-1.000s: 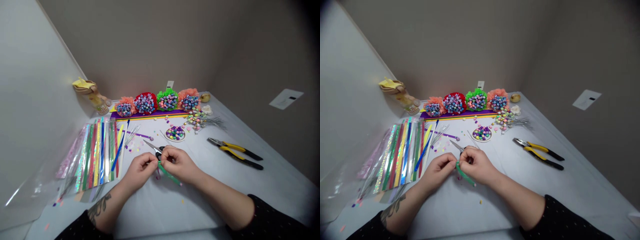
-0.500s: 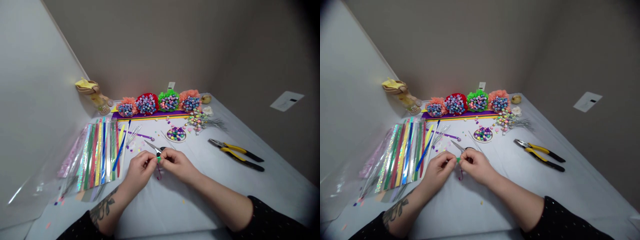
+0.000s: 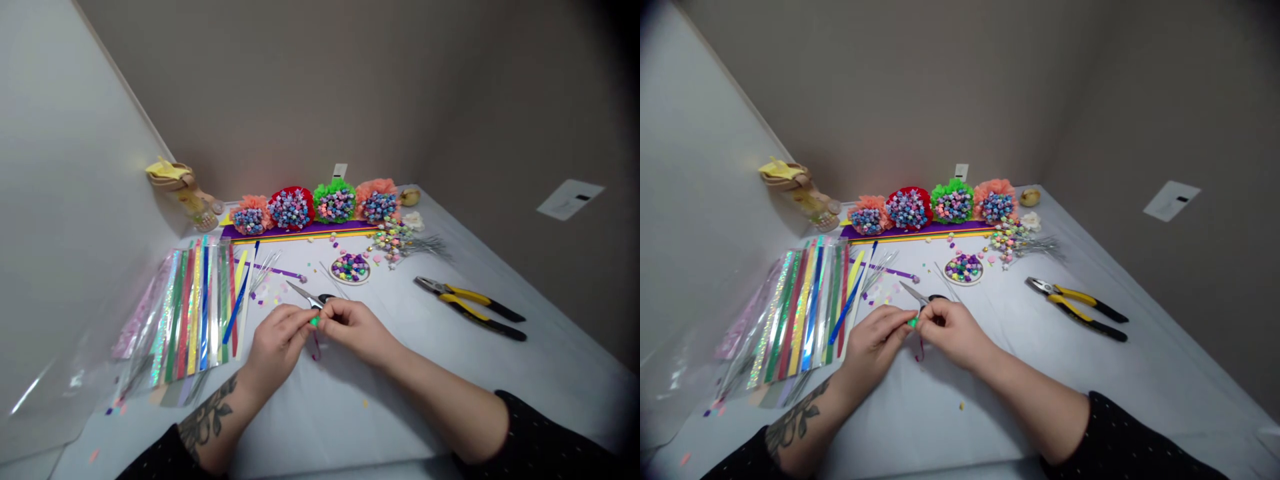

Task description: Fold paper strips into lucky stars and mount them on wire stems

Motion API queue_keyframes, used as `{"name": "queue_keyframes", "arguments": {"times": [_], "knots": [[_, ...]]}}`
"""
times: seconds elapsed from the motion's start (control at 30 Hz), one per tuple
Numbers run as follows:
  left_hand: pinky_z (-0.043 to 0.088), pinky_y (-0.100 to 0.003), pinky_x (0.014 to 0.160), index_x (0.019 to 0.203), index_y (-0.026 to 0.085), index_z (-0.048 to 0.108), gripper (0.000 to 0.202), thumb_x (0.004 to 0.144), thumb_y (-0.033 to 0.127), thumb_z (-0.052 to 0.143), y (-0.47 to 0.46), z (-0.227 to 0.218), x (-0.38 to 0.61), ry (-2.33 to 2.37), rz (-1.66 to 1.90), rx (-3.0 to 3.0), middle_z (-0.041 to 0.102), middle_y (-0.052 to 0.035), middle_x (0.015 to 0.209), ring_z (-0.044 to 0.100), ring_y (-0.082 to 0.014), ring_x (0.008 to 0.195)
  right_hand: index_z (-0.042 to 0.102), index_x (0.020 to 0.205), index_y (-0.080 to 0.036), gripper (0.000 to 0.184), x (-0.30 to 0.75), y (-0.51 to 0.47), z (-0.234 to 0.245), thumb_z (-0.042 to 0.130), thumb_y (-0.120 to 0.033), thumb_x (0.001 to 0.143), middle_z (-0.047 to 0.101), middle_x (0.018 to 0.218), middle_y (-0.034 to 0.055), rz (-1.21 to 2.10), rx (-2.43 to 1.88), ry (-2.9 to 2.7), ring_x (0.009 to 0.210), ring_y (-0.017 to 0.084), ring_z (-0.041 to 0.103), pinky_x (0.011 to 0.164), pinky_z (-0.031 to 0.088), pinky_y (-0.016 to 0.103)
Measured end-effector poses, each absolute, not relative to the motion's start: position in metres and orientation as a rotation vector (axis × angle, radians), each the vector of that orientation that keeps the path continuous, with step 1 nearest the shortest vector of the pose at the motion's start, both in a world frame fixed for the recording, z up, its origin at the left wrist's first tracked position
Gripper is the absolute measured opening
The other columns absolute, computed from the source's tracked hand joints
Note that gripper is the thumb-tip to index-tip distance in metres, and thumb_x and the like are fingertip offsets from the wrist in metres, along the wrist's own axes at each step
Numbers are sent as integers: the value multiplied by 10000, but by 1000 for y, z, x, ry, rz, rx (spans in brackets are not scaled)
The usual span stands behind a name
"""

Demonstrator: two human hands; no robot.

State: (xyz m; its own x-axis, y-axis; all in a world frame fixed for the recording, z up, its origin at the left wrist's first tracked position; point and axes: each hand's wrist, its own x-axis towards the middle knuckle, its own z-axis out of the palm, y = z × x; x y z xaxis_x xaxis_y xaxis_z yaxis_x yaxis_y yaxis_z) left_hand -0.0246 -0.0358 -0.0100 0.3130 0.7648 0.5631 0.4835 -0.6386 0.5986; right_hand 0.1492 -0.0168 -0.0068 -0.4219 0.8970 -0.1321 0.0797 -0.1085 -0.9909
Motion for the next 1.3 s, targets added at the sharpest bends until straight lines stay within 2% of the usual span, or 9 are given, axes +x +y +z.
{"name": "queue_keyframes", "arguments": {"times": [0.17,0.3,0.4,0.57,0.67,0.77,0.87,1.07,1.3], "knots": [[496,-239,693,1018,179,645,213,835,119,555,-36,-8,-23,1191,1165,2172,649,-53,870,606,-135,783,476,640,-177,154,149,-17,-5,530,-277,743,441,601,-30,1525,-1112,-1556,560,108,392,535,314,239],[432,-202,550,818,156,658,89,816,167,569,-34,0,-22,1316,1013,1977,633,-32,755,572,-119,663,493,618,-174,123,150,-18,-1,515,-191,737,465,658,-10,1257,-1111,-1735,630,125,445,577,332,243],[397,-200,536,704,156,626,123,807,171,561,-33,3,-21,1341,912,1925,588,-4,661,533,-108,606,500,620,-176,113,151,-19,1,508,-143,729,478,663,-10,1163,-1099,-1806,645,124,464,580,338,235],[392,-203,558,686,153,608,128,801,158,552,-33,1,-21,1295,924,1913,552,6,643,513,-103,600,512,654,-180,120,151,-20,0,506,-121,758,509,696,0,1052,-1071,-1867,680,134,502,615,376,248],[402,-205,568,699,150,613,113,799,147,561,-33,1,-22,1255,987,1916,555,1,655,522,-104,611,536,738,-188,65,151,-22,0,542,-128,762,537,770,18,891,-1050,-1877,784,164,517,715,401,291],[409,-204,568,707,151,614,108,803,137,568,-33,1,-23,1210,1069,1934,559,-4,664,531,-106,623,532,815,-193,117,151,-24,0,609,-151,737,530,888,49,664,-1072,-1827,926,208,490,822,386,354],[427,-205,584,732,157,621,89,804,127,579,-35,2,-23,1167,1152,1974,575,-9,681,547,-109,642,551,759,-194,82,151,-27,0,626,-168,741,505,953,65,535,-1106,-1794,992,229,464,871,362,390],[448,-204,600,741,163,624,83,803,122,586,-37,4,-22,1156,1184,2016,586,-9,687,562,-109,648,612,711,-210,80,149,-30,0,604,-139,747,534,941,52,567,-1051,-1754,968,209,488,863,380,375],[434,-201,561,662,165,601,144,804,181,588,-38,2,-21,1207,1126,1870,583,2,642,553,-110,612,616,692,-192,71,147,-30,1,590,-148,741,530,920,53,901,-1041,-1645,915,183,535,820,415,330]]}}
